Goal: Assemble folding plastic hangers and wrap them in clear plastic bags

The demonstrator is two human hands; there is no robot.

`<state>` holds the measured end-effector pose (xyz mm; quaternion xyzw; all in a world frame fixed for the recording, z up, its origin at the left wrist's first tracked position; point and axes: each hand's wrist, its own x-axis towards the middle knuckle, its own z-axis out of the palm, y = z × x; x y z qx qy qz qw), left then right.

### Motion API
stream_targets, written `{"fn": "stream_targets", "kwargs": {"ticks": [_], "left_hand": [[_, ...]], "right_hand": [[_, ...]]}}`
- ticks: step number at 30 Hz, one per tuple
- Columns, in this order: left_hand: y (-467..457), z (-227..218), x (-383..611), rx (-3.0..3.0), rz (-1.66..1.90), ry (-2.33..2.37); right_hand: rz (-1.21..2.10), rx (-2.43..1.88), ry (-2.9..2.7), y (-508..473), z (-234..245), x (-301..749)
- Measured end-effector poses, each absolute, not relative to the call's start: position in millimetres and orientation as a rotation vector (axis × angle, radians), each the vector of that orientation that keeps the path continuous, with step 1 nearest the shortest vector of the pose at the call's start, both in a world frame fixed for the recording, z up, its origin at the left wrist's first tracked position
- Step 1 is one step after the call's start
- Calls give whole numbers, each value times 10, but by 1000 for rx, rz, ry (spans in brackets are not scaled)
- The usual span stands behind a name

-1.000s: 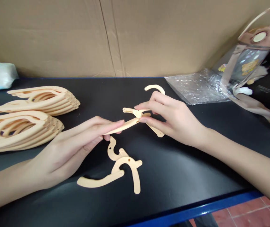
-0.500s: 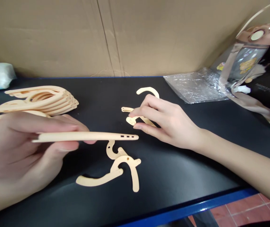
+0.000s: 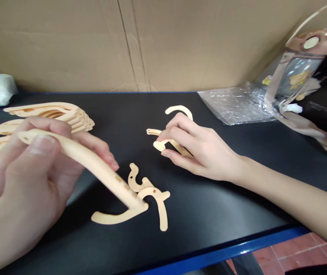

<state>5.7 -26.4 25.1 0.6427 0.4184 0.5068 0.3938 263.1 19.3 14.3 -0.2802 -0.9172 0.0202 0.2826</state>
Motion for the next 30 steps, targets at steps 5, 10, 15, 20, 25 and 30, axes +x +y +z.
{"fn": "stream_targets", "kwargs": {"ticks": [5, 10, 15, 20, 25, 30], "left_hand": [[-246, 240, 86, 1596, 1141, 921], [-277, 172, 87, 1595, 831, 878], [-267, 154, 98, 1454, 570, 791], [-250, 166, 128, 1323, 464, 722], [-237, 156, 126, 1349, 424, 659], [-203, 136, 122, 1308, 403, 608]], "right_hand": [[74, -779, -2464, 169, 136, 2623], [29, -813, -2481, 145, 155, 2618], [170, -713, -2394, 94, 190, 2559], [630, -661, -2295, 20, 208, 2433], [830, -654, -2299, -2, 190, 2387], [853, -604, -2301, 35, 178, 2389]]}}
